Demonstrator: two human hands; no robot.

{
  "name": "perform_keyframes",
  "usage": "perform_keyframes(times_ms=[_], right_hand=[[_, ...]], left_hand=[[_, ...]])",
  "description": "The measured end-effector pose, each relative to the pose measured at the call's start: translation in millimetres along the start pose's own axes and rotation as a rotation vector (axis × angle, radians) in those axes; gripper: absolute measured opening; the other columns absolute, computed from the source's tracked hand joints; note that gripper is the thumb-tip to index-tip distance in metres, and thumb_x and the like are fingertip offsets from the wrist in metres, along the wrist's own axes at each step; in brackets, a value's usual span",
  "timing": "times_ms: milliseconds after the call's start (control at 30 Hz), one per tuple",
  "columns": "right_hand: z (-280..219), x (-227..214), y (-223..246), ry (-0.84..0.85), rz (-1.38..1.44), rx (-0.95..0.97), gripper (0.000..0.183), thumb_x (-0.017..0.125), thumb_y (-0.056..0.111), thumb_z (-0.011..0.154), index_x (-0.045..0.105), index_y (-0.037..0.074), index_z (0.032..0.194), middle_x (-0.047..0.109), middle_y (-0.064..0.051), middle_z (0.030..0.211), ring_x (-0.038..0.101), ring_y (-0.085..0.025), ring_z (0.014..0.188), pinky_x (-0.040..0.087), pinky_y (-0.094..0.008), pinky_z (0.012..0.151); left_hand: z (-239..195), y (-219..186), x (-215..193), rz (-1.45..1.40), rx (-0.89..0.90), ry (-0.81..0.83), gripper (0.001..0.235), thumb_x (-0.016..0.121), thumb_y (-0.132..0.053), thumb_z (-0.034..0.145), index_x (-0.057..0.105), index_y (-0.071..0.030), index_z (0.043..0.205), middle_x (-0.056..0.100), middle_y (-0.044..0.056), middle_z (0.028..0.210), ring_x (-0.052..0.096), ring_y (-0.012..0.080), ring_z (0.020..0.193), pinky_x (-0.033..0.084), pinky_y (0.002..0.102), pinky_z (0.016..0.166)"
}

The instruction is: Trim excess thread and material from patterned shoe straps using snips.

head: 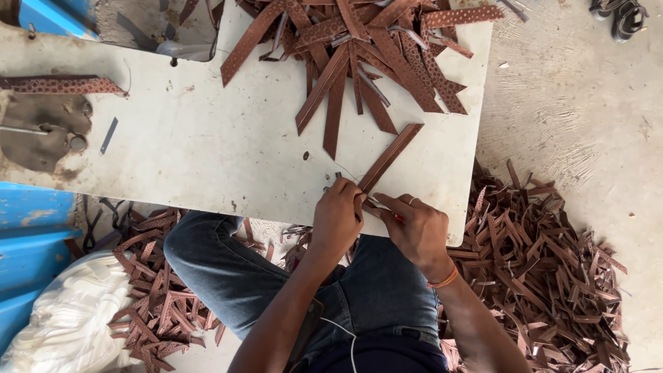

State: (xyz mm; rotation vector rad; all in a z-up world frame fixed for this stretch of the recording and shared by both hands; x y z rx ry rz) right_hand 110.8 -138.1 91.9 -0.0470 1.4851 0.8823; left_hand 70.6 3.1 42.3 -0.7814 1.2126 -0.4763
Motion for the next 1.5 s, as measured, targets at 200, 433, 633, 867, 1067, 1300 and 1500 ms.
perform_keyframes(times_ms=[200,433,633,867,1067,1300,1500], right_hand=[[2.6,6.6,-0.2,0.030,-0.070,-0.017,0.019,0.078,0.021,0.088,0.082,0.018,0.106,0.076,0.001,0.077,0.064,-0.014,0.050,0.047,-0.031,0.042],[3.6,9.2,4.2,-0.014,-0.164,-0.089,0.015,0.077,0.026,0.088,0.082,0.019,0.100,0.071,0.000,0.069,0.064,-0.017,0.054,0.045,-0.034,0.044],[4.3,4.1,5.2,-0.030,-0.059,-0.075,0.017,0.076,0.021,0.091,0.081,0.017,0.106,0.070,-0.002,0.069,0.062,-0.018,0.048,0.044,-0.034,0.041],[0.8,-7.1,6.3,-0.046,-0.004,-0.035,0.025,0.076,0.018,0.088,0.079,0.017,0.114,0.072,-0.004,0.079,0.062,-0.020,0.050,0.047,-0.035,0.044],[1.9,-0.8,13.9,-0.056,-0.103,-0.154,0.024,0.076,0.023,0.089,0.080,0.017,0.112,0.068,-0.003,0.074,0.061,-0.020,0.052,0.046,-0.035,0.045],[0.3,17.7,-1.2,-0.022,-0.207,-0.164,0.020,0.074,0.029,0.093,0.081,0.017,0.108,0.067,0.001,0.070,0.051,-0.012,0.043,0.038,-0.031,0.038],[5.7,3.8,5.0,-0.023,-0.030,-0.153,0.018,0.075,0.025,0.095,0.081,0.016,0.110,0.065,0.000,0.064,0.050,-0.013,0.041,0.037,-0.033,0.038]], left_hand=[[-2.4,9.3,13.0,0.042,-0.011,0.046,0.010,0.066,-0.011,0.098,0.067,-0.002,0.094,0.064,0.011,0.095,0.068,0.0303,0.080,0.056,0.042,0.073],[-8.7,3.3,16.7,0.155,0.048,0.015,0.013,0.067,-0.010,0.097,0.064,0.002,0.096,0.065,0.015,0.104,0.070,0.0321,0.073,0.058,0.042,0.065],[2.7,9.2,-13.0,-0.124,-0.090,-0.037,0.008,0.068,-0.010,0.096,0.064,-0.002,0.093,0.068,0.013,0.094,0.070,0.0359,0.074,0.056,0.045,0.062],[0.4,8.9,-4.9,-0.087,-0.061,-0.030,0.008,0.067,-0.009,0.095,0.063,-0.003,0.092,0.068,0.014,0.093,0.068,0.0382,0.074,0.053,0.048,0.062],[-2.4,12.5,-0.4,-0.051,-0.022,-0.045,0.010,0.068,-0.009,0.096,0.061,-0.002,0.093,0.066,0.013,0.091,0.068,0.0369,0.073,0.053,0.047,0.061],[-2.4,6.5,3.7,0.034,0.050,0.018,0.010,0.066,-0.008,0.096,0.060,-0.001,0.096,0.065,0.014,0.097,0.068,0.0334,0.071,0.054,0.043,0.058],[3.5,11.1,-9.9,-0.068,-0.035,-0.028,0.010,0.068,-0.011,0.096,0.063,-0.003,0.093,0.068,0.012,0.093,0.069,0.0350,0.074,0.054,0.045,0.061]])
Point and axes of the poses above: each hand's wrist, its own z-axis towards the middle knuckle, its own x-axis out of the palm, y = z × x, the point moved 7 cm from there along z, towards the middle knuckle
